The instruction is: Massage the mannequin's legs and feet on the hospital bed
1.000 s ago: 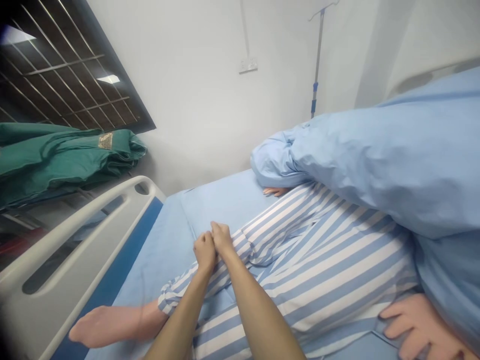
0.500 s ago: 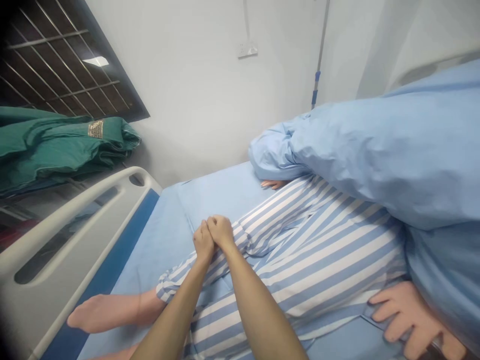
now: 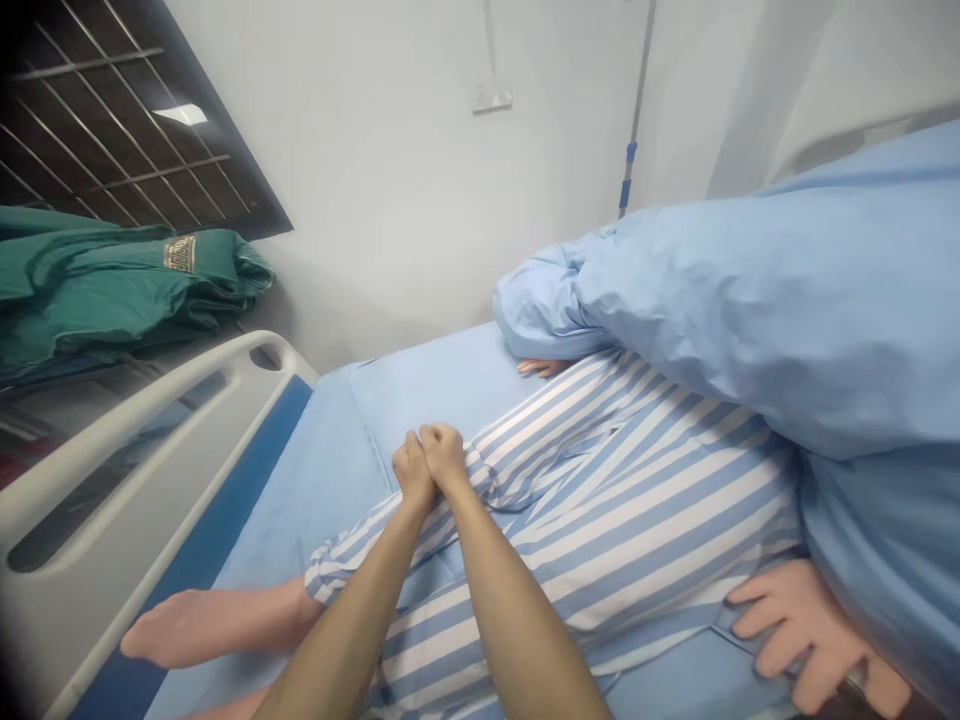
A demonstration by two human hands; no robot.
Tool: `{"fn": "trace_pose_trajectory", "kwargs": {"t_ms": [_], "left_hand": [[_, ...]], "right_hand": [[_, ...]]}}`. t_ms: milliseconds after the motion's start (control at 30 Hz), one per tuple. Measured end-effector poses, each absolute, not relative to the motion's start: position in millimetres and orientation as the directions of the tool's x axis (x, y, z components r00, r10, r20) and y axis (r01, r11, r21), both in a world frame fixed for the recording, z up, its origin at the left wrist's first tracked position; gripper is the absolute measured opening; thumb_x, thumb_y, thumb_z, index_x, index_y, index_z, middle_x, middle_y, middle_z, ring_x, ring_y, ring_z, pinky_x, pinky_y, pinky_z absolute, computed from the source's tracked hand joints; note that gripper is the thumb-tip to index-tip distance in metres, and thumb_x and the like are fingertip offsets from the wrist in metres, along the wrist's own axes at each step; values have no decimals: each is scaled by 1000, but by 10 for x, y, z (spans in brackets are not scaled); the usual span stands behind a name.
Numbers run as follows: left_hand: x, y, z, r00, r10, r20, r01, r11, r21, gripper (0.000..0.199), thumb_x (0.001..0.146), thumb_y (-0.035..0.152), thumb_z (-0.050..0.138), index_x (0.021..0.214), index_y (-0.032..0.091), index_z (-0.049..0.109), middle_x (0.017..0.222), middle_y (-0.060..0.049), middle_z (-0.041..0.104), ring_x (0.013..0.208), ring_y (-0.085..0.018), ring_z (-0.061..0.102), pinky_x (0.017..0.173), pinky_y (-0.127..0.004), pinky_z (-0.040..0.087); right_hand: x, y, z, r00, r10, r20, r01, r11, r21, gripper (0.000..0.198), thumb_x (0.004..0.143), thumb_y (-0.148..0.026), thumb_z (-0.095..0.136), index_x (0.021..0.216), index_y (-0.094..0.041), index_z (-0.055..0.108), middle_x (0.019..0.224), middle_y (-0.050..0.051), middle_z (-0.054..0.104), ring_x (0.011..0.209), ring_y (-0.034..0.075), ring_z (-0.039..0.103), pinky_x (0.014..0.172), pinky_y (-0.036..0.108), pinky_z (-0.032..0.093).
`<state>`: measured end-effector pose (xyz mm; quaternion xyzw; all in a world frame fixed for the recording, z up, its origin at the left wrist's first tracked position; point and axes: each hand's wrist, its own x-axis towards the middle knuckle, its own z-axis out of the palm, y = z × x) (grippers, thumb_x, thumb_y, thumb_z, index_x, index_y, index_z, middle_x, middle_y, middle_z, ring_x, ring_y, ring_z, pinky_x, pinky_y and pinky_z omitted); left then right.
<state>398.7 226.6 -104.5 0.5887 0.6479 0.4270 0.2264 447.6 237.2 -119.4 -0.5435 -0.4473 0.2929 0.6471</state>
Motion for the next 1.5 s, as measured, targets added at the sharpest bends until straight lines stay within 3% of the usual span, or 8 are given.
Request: {"fn": "trace_pose_trajectory", "kwargs": {"t_ms": [200,300,433,733,933,1033,1233,1500], "left_hand": [[3989,2263,-995,-155,962,225,657,-70,751,34,83,26,29,69,14,58,60,-7,59,56,-13,51,55,-24,32],[3998,2271,-1017,-141,961,237,656,-89,750,41,85,30,23,69,15,58,64,-8,62,60,-14,53,57,-24,33],[4036,2279,-1086,-100,959,264,700,-121,704,52,86,38,18,64,17,59,70,-10,65,66,-16,56,63,-27,34],[4167,2252,-1014,-65,973,220,808,-78,585,40,84,34,27,83,16,63,84,-12,65,78,-19,56,72,-29,35],[4436,2393,-945,-115,947,299,628,-164,761,44,78,44,34,44,18,45,43,2,42,47,-10,38,49,-23,26],[4491,2407,-1063,-135,940,313,572,-184,799,42,74,43,41,40,19,32,41,6,25,44,-7,26,46,-23,20],[4464,2345,-1174,-54,947,315,591,-224,775,41,72,39,42,41,19,26,42,6,20,46,-7,20,47,-24,17],[4460,2397,-1071,-30,955,297,549,-233,803,31,70,27,39,40,18,35,42,4,32,49,-9,28,50,-25,19]], "right_hand": [[4558,2337,-1092,322,900,295,416,145,-898,34,79,-32,35,49,-17,38,46,-5,36,47,8,34,46,19,26],[4721,2254,-957,110,908,405,783,172,-598,31,82,-32,35,61,-16,53,56,0,54,53,10,45,51,21,27],[4937,2176,-970,-13,901,433,927,173,-332,29,85,-31,35,72,-17,58,67,5,62,60,12,52,54,22,26],[5026,2221,-1163,140,869,475,701,252,-667,37,85,-33,34,55,-18,48,48,-1,49,47,10,39,50,22,24],[5102,2273,-1118,397,824,405,338,279,-899,46,86,-43,24,52,-18,42,48,0,47,48,11,40,48,22,28],[5166,2213,-1089,477,778,409,426,203,-882,49,87,-42,20,51,-18,43,46,0,46,47,11,39,48,22,27],[5269,2102,-1025,336,775,535,819,41,-573,37,86,-34,31,62,-18,55,54,3,56,50,12,44,52,25,20],[5317,2195,-1108,375,798,471,747,41,-664,46,89,-35,24,59,-19,55,56,2,58,53,11,45,53,24,21]]}}
